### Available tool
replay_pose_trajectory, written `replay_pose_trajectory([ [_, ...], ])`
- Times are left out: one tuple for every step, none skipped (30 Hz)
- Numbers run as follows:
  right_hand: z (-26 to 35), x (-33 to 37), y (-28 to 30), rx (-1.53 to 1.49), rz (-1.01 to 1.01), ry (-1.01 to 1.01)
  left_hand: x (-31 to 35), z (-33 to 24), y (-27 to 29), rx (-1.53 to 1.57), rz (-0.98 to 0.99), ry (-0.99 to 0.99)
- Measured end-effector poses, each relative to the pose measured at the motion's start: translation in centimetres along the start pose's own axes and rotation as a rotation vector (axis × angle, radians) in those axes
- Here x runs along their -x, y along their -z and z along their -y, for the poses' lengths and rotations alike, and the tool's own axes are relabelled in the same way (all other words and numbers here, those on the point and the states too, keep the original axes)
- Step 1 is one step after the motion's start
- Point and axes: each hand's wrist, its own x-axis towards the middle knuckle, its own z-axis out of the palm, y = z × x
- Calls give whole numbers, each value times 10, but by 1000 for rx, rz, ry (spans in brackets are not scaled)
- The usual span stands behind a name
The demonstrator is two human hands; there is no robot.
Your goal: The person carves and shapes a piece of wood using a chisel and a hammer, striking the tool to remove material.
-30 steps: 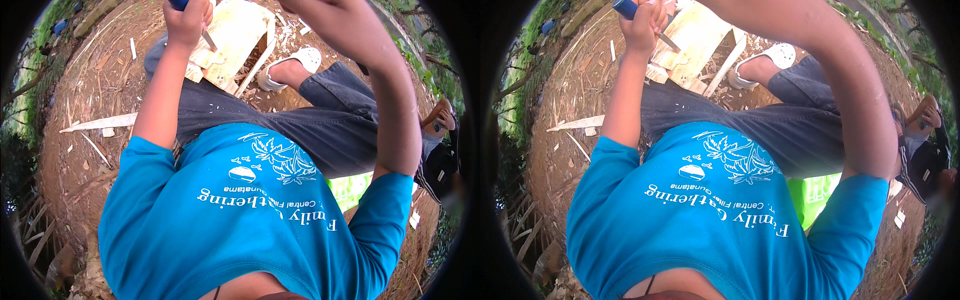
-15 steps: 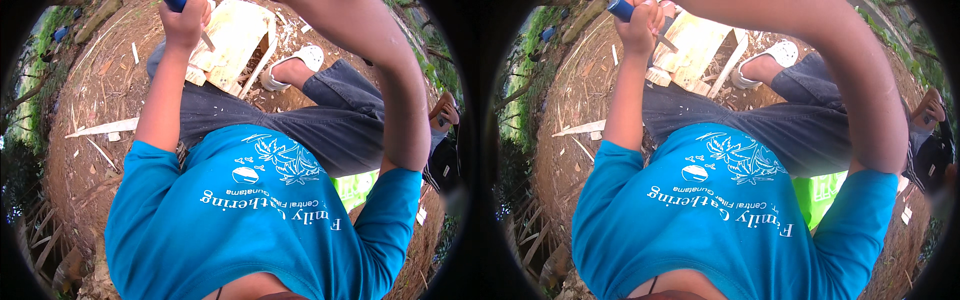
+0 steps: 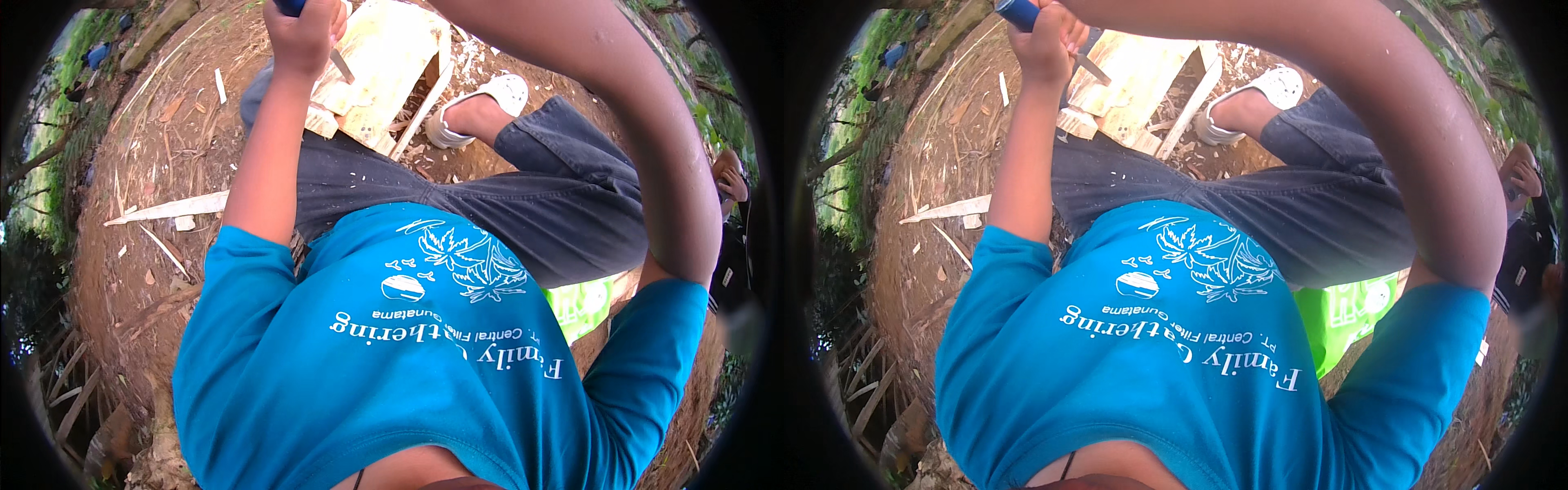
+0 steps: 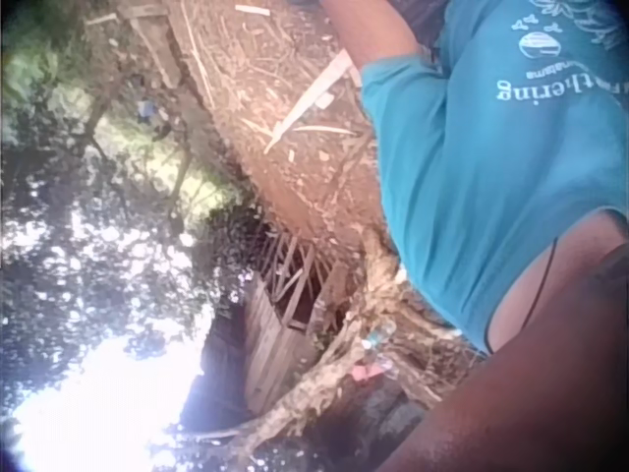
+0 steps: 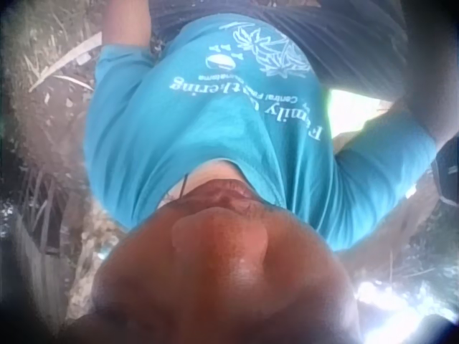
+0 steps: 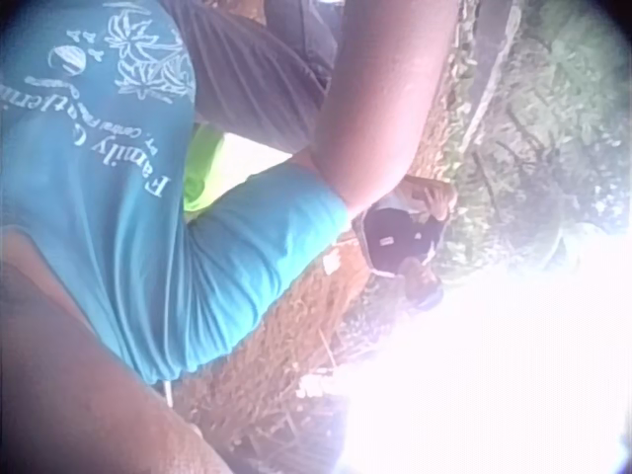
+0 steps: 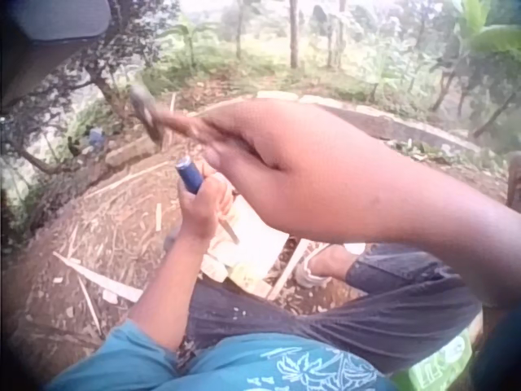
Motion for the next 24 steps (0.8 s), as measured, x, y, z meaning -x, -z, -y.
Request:
replay_pose_trajectory([
  [1, -3, -2, -13, 19, -19, 0, 1, 2, 21, -3, 5],
  [0, -6, -3, -26, 38, -42, 1, 3, 5, 41, -8, 9],
  [-10, -11, -12, 65, 46, -111, -4, 3, 1, 70, 10, 13],
  [-12, -8, -8, 88, 40, -124, -7, 6, -3, 95, 44, 13],
  [-11, -7, -5, 112, 36, -136, -7, 11, -7, 121, 78, 13],
  [-3, -5, 4, 56, 33, -70, -6, 14, -4, 131, 90, 11],
  [0, -6, 0, 49, 49, -42, -1, 14, 3, 111, 51, 16],
  [3, -6, -3, 46, 56, -16, 3, 14, 10, 92, 13, 21],
  [7, -2, -8, 117, 43, -60, 3, 12, 7, 89, 3, 29],
  [6, -1, -8, 125, 54, -82, 2, 10, 4, 133, -6, 64],
  [6, 0, -8, 131, 69, -105, 2, 8, 0, 142, -8, 59],
  [3, -2, -2, 72, 108, -104, 3, 8, -4, 148, -12, 53],
  [5, -5, 0, 38, 92, -158, 4, 8, -6, 154, -17, 47],
  [9, -9, 2, 5, 73, -209, 3, 12, 2, 145, 41, 23],
  [31, -14, -1, 3, -13, -332, 1, 13, -2, 134, 51, 21],
  [32, -10, -3, 55, -52, -337, -1, 13, -6, 123, 60, 18],
  [32, -7, -5, 106, -86, -346, -3, 13, -11, 111, 70, 15],
  [2, -3, -15, 174, -35, -177, 4, 7, 1, 67, 26, -2],
  [0, -3, -13, 185, -6, -154, 3, 4, 0, 61, 32, -11],
  [-2, -2, -11, 192, 25, -130, 3, 3, 0, 54, 36, -21],
  [14, -6, 2, 114, 61, -222, 3, 5, -1, 65, 41, -14],
  [15, -4, 0, 104, 46, -234, 3, 8, -1, 76, 44, -7],
  [16, -1, -2, 93, 30, -248, 3, 11, -1, 87, 47, 0],
  [-3, 7, -19, 138, -33, -174, 3, 9, -5, 91, 16, 33],
])
